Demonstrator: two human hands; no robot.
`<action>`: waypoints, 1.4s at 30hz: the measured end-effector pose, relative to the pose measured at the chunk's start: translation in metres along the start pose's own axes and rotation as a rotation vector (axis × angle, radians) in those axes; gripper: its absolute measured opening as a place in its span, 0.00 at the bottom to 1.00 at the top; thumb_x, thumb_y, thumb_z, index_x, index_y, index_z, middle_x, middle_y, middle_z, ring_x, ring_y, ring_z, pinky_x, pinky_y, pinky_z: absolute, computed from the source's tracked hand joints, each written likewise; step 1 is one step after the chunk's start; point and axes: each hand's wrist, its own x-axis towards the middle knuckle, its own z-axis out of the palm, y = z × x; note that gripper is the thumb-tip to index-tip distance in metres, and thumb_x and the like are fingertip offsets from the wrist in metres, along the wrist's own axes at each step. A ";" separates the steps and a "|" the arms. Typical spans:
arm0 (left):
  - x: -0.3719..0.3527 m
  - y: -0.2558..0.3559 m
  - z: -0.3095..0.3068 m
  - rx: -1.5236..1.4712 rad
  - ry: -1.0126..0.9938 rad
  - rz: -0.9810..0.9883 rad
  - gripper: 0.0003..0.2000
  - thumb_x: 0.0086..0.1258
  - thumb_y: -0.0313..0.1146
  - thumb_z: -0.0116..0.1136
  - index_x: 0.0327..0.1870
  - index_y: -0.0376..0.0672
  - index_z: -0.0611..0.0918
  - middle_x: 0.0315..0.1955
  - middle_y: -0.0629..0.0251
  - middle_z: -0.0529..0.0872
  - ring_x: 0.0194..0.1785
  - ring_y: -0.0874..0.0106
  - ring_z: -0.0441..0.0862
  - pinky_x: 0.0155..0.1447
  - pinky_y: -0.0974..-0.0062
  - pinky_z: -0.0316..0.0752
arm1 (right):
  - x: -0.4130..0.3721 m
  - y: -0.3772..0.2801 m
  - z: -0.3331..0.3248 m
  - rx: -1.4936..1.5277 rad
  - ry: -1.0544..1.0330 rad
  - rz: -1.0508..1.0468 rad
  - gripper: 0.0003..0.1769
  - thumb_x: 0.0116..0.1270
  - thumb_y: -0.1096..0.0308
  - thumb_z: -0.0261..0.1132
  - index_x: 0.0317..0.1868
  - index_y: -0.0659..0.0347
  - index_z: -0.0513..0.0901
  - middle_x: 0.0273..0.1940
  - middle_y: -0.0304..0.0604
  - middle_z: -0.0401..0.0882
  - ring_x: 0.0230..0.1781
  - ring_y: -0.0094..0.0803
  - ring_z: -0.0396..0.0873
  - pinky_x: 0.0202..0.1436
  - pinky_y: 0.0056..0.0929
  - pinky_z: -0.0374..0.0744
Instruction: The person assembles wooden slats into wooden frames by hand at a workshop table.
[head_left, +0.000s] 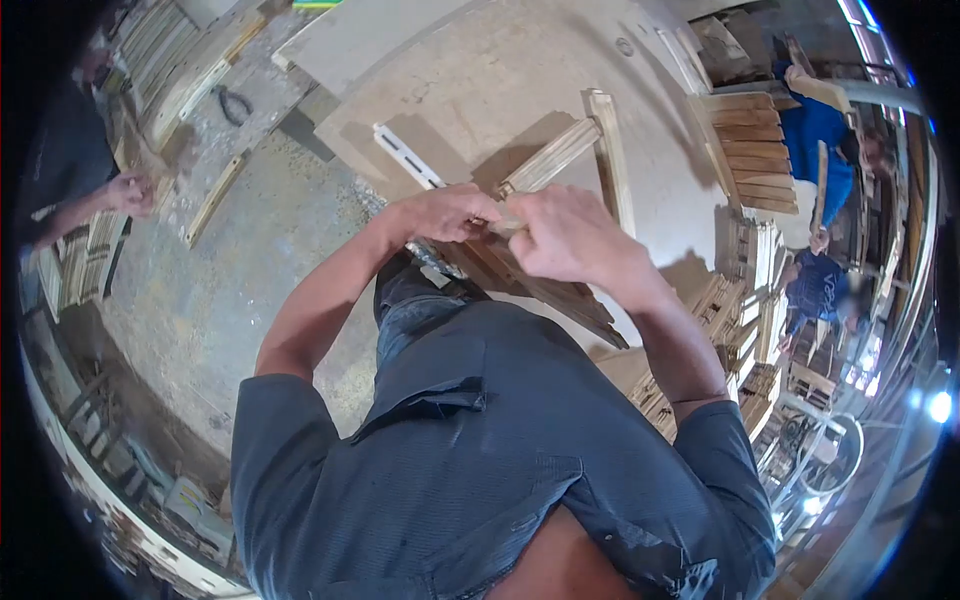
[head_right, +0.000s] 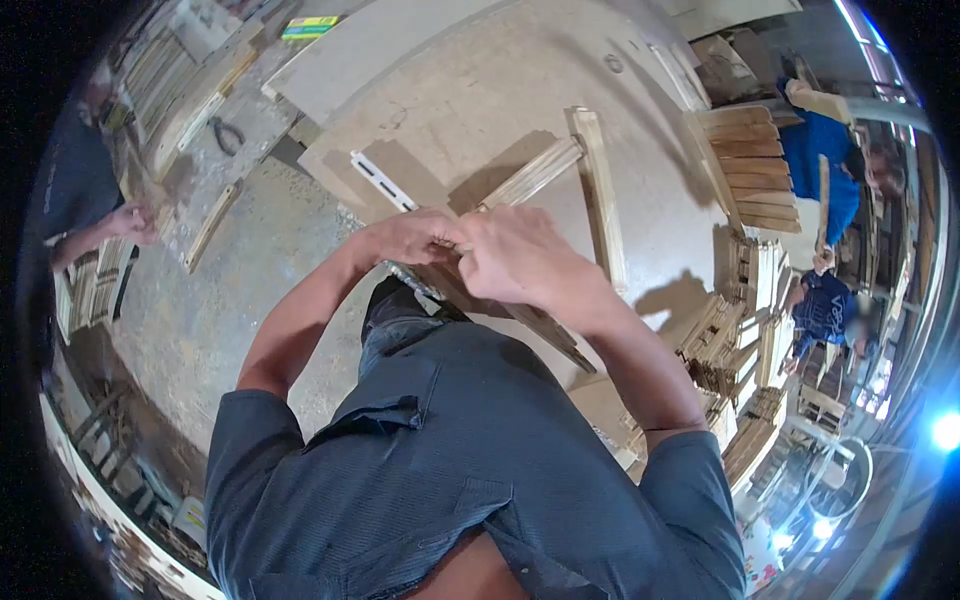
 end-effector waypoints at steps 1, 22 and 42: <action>0.002 0.003 -0.002 0.013 -0.055 -0.053 0.16 0.62 0.23 0.69 0.52 0.41 0.84 0.28 0.51 0.83 0.35 0.55 0.83 0.42 0.58 0.75 | -0.004 -0.010 -0.006 0.027 0.001 -0.051 0.14 0.56 0.69 0.59 0.40 0.65 0.86 0.31 0.63 0.85 0.37 0.63 0.86 0.47 0.58 0.83; 0.001 0.030 -0.048 -0.151 0.316 -0.487 0.19 0.75 0.34 0.66 0.61 0.30 0.83 0.51 0.51 0.91 0.54 0.65 0.88 0.59 0.69 0.82 | 0.105 0.225 0.102 0.942 0.489 0.725 0.46 0.56 0.57 0.80 0.69 0.64 0.64 0.36 0.48 0.83 0.20 0.32 0.81 0.17 0.30 0.77; 0.012 -0.013 -0.044 -0.201 -0.215 -0.373 0.14 0.73 0.39 0.71 0.48 0.37 0.87 0.33 0.69 0.84 0.41 0.77 0.79 0.43 0.72 0.75 | 0.021 0.022 -0.025 0.327 0.367 0.052 0.11 0.61 0.66 0.68 0.34 0.67 0.80 0.23 0.56 0.77 0.26 0.47 0.82 0.33 0.42 0.78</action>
